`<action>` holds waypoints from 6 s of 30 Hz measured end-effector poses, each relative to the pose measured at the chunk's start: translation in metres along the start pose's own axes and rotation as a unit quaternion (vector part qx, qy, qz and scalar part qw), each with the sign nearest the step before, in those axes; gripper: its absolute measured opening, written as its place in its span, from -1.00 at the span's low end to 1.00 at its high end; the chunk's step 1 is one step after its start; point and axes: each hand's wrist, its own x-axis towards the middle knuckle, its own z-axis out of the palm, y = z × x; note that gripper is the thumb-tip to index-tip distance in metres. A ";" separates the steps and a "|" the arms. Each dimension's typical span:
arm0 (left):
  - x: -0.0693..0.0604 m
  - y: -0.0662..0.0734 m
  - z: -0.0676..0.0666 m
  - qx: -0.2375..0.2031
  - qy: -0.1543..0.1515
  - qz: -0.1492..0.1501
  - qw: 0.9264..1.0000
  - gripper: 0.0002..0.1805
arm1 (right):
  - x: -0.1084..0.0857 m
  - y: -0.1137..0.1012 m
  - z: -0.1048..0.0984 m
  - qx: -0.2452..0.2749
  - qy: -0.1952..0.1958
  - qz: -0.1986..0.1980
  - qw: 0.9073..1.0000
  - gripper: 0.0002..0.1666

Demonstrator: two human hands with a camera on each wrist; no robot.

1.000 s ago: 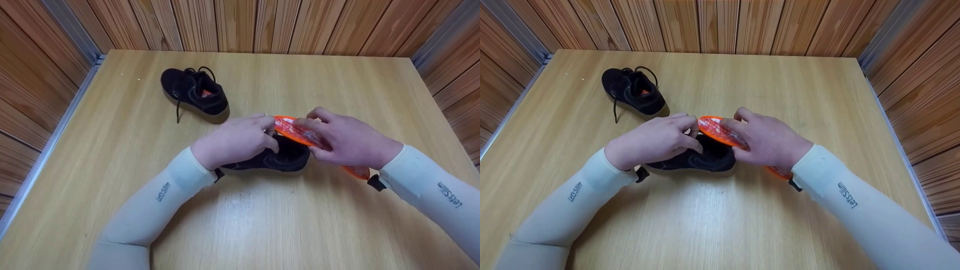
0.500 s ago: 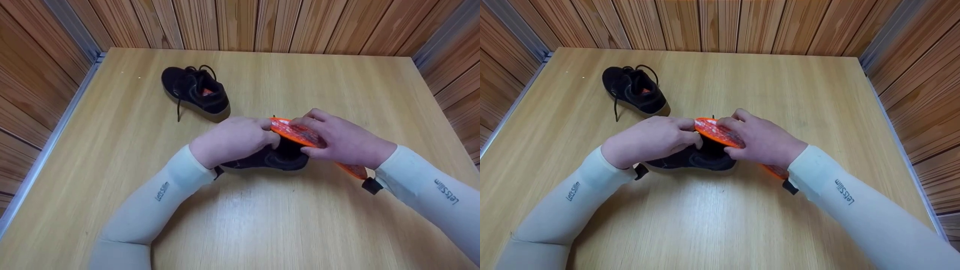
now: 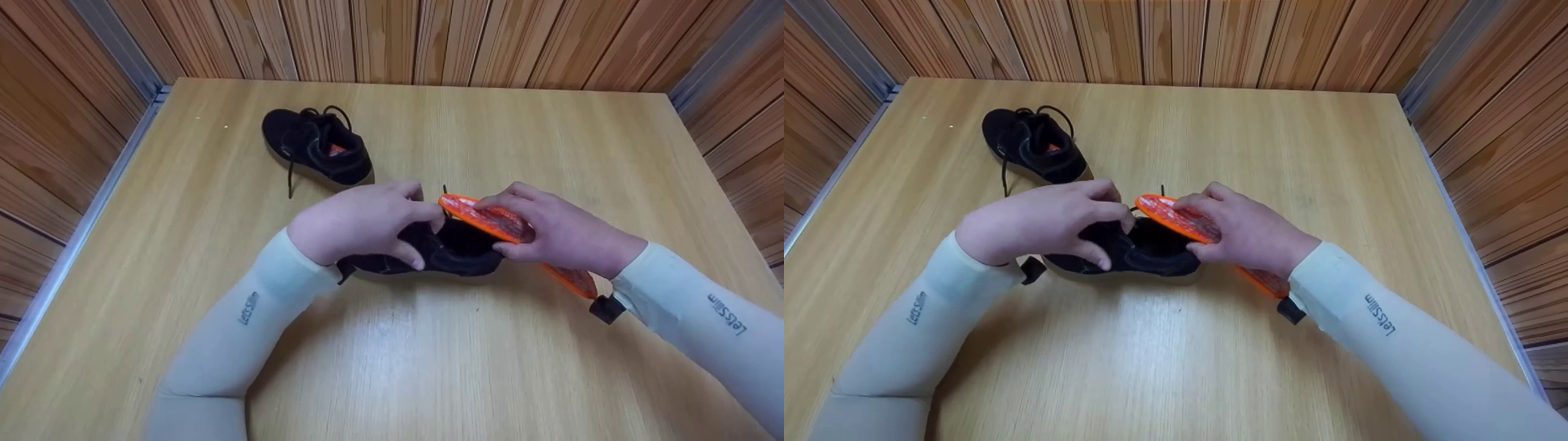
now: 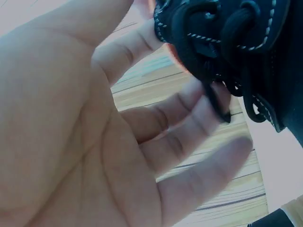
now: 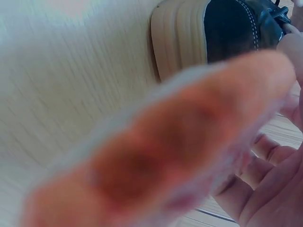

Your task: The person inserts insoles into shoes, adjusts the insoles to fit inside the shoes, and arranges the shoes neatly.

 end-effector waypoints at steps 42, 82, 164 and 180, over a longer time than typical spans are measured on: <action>0.011 0.007 0.009 0.051 -0.004 -0.019 0.999 -0.49 | -0.035 -0.008 -0.017 -0.191 0.083 -0.134 0.969 -0.29; 0.012 0.010 0.007 0.035 -0.012 -0.035 0.999 -0.50 | -0.035 -0.052 -0.027 -0.303 0.112 -0.168 0.931 -0.53; 0.013 0.008 0.009 0.045 -0.014 -0.038 0.998 -0.41 | -0.028 -0.043 -0.022 -0.180 0.009 -0.008 0.984 -0.21; 0.014 0.007 0.012 0.051 -0.006 -0.029 0.998 -0.39 | -0.028 -0.041 -0.018 -0.166 -0.004 0.016 0.986 -0.16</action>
